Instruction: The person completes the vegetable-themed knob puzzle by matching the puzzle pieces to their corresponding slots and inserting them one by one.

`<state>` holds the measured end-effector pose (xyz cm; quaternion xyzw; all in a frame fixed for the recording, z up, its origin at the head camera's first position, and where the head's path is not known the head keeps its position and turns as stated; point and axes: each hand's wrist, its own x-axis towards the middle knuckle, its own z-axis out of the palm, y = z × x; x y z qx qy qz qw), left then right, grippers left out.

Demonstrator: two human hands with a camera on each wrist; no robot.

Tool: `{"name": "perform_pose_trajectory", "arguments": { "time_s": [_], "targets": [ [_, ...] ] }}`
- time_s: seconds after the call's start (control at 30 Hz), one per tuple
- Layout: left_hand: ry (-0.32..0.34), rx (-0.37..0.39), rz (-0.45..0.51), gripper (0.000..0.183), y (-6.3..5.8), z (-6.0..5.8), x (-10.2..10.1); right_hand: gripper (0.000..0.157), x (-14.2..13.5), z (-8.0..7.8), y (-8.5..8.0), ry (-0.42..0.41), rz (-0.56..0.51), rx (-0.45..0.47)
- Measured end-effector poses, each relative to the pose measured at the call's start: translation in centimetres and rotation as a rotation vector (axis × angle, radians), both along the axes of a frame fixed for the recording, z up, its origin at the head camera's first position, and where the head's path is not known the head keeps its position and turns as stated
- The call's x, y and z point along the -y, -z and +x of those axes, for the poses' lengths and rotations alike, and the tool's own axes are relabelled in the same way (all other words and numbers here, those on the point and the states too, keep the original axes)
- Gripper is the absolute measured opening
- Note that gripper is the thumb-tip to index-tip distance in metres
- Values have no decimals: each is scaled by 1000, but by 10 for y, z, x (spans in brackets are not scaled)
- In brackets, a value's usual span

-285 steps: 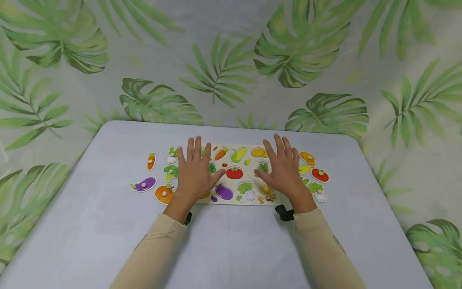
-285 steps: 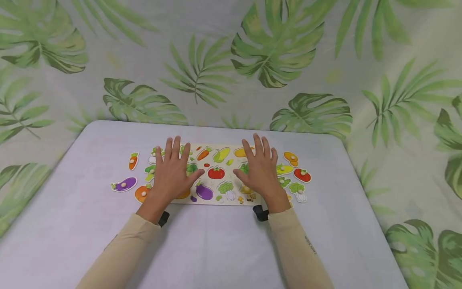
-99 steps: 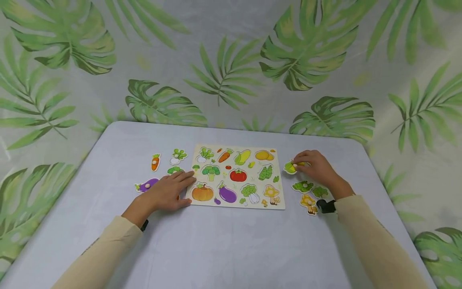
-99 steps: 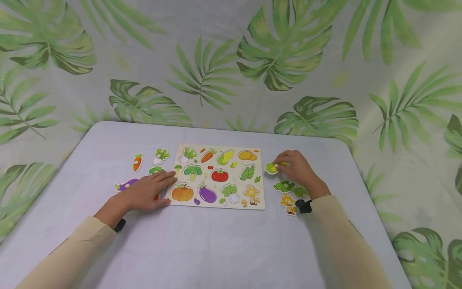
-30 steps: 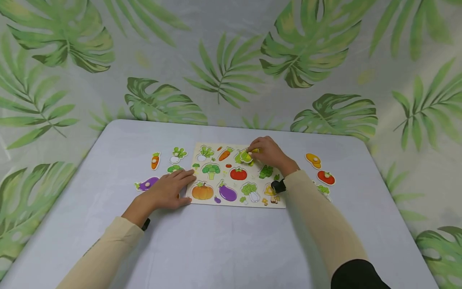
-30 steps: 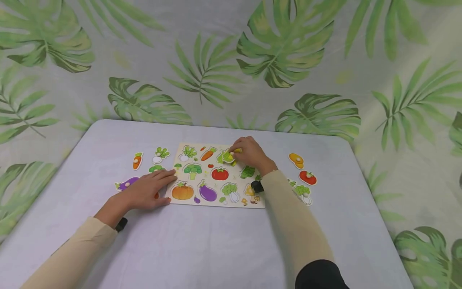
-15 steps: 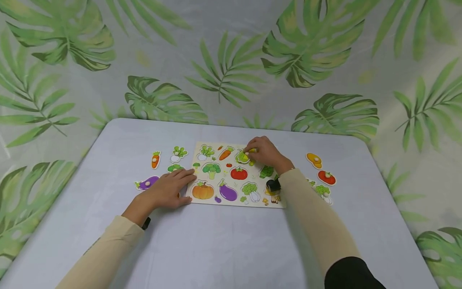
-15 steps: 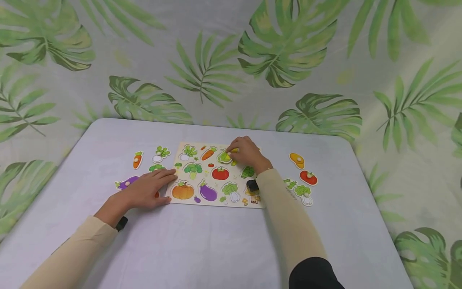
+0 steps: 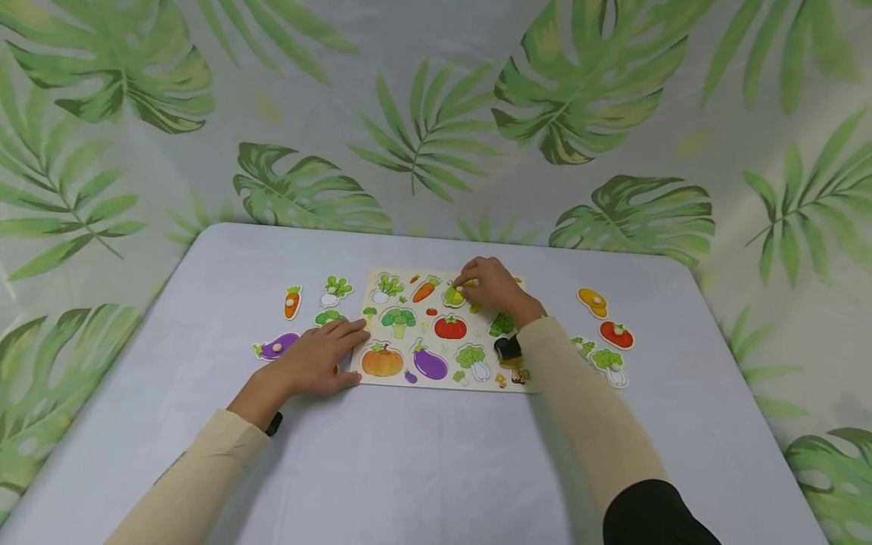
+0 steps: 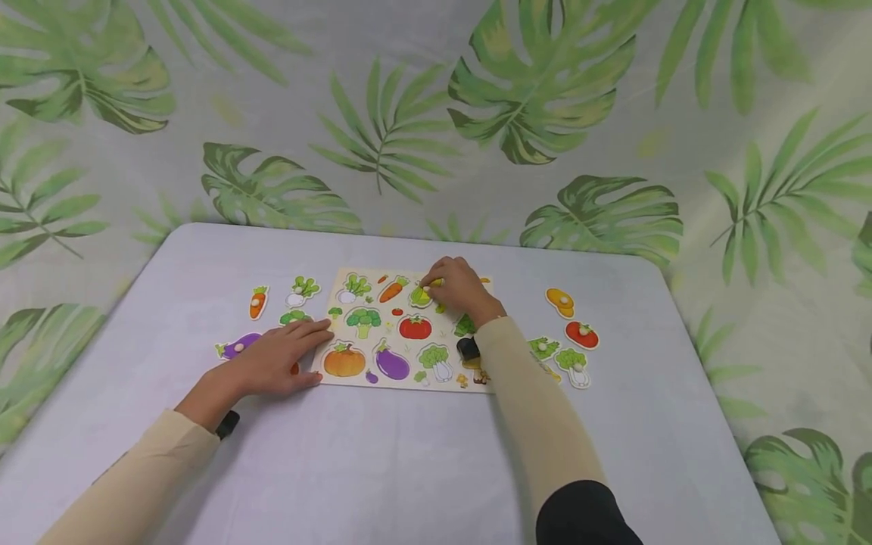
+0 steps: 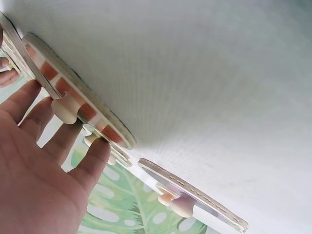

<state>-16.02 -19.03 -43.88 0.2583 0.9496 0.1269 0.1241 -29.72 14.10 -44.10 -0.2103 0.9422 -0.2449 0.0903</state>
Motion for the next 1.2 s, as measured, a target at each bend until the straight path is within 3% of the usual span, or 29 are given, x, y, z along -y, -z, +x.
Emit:
{"name": "perform_pose_trajectory", "arguments": {
  "time_s": [0.3, 1.2],
  "targets": [
    [4, -10, 8, 68, -4, 2, -1, 21, 1, -3, 8, 17, -4, -14],
    [4, -24, 7, 69, 0, 1, -1, 23, 1, -1, 11, 51, -10, 10]
  ]
}}
